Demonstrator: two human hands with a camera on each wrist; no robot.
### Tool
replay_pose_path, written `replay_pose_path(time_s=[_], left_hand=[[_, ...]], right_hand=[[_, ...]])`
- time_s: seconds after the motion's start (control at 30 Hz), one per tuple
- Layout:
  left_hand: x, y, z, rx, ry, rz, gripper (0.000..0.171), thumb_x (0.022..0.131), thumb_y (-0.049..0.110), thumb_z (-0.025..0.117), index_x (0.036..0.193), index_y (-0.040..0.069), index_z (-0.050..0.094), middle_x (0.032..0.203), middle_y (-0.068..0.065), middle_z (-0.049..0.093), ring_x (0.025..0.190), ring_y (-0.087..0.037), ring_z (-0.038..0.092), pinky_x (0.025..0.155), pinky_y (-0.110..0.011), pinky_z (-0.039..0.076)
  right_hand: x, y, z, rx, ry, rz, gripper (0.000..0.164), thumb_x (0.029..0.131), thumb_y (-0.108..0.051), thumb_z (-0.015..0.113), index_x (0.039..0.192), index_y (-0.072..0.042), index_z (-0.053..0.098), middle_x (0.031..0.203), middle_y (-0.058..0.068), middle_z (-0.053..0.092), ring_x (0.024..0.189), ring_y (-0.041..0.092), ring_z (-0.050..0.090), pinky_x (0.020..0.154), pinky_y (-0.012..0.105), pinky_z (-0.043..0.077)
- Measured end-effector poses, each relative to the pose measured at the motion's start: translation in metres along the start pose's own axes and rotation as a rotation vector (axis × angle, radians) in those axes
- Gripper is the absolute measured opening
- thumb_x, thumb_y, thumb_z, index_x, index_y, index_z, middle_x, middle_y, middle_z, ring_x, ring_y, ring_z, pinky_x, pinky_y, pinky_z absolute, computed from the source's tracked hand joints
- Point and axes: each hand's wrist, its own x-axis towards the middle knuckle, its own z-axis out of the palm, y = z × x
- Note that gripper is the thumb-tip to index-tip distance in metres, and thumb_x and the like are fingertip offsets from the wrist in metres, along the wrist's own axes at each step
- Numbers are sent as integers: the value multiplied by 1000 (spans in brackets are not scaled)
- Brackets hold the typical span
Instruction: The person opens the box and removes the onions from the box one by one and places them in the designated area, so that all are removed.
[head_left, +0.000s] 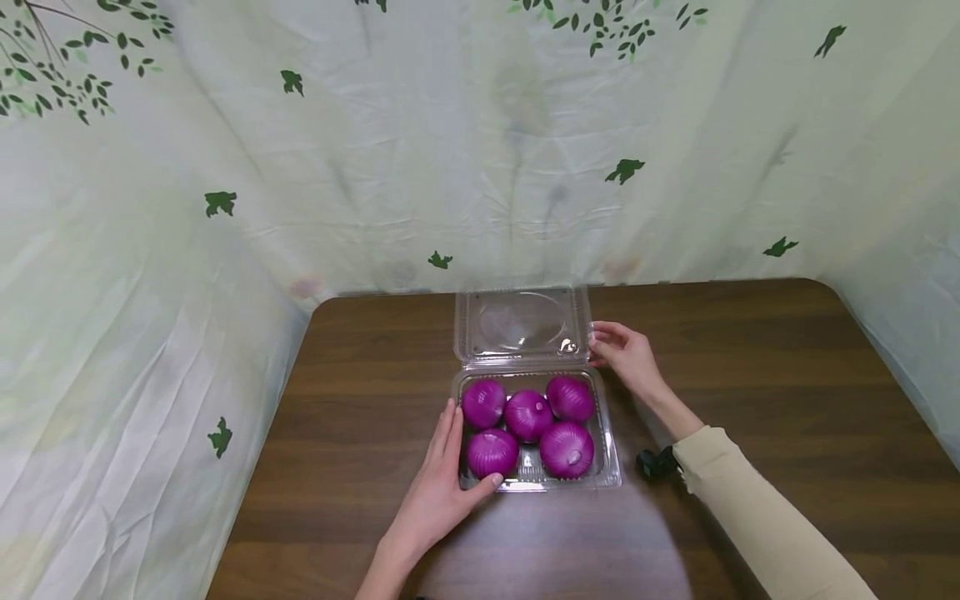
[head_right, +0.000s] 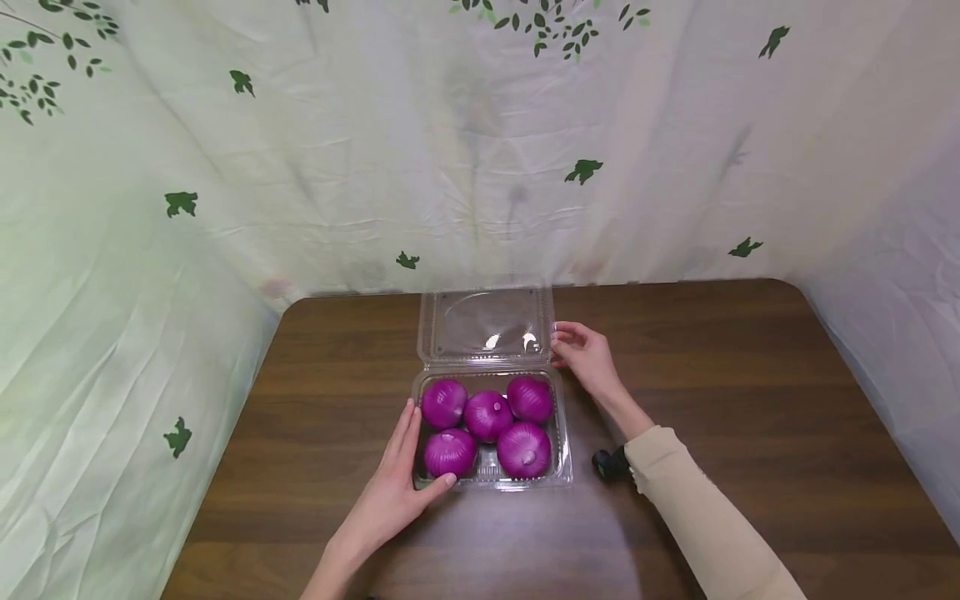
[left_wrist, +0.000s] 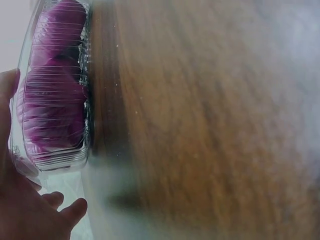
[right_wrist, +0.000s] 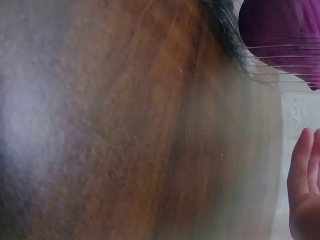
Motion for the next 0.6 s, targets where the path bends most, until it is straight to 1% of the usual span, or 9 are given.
replay_pose_path(time_s=[0.17,0.4,0.47,0.6], left_hand=[[-1,1,0,6,-2,-7,108,83,70,60,159,15,7,165,6,-4,149,-17,5,114,-43,24],[-1,2,1,10,3,-12,108,84,71,59,159,15,7,165,6,-4,149,-18,5,113,-45,25],[-1,2,1,10,6,-12,108,83,70,60,159,15,7,165,6,-4,149,-19,6,113,-46,26],[-2,1,1,17,13,-16,108,83,70,60,159,16,6,165,6,-3,149,-22,7,113,-47,27]], right_hand=[[-1,2,0,12,-4,57,41,95,4,59,133,15,48,116,35,58,77,13,67,69,29,58],[-4,-1,-1,48,-16,175,46,98,-5,58,139,11,45,125,29,59,78,10,66,67,25,57],[-5,-2,-1,55,-23,189,47,98,-6,58,140,10,44,128,29,57,78,9,66,67,25,57],[-8,-3,-1,32,-57,191,48,98,-4,57,142,9,42,133,31,53,81,10,66,70,27,57]])
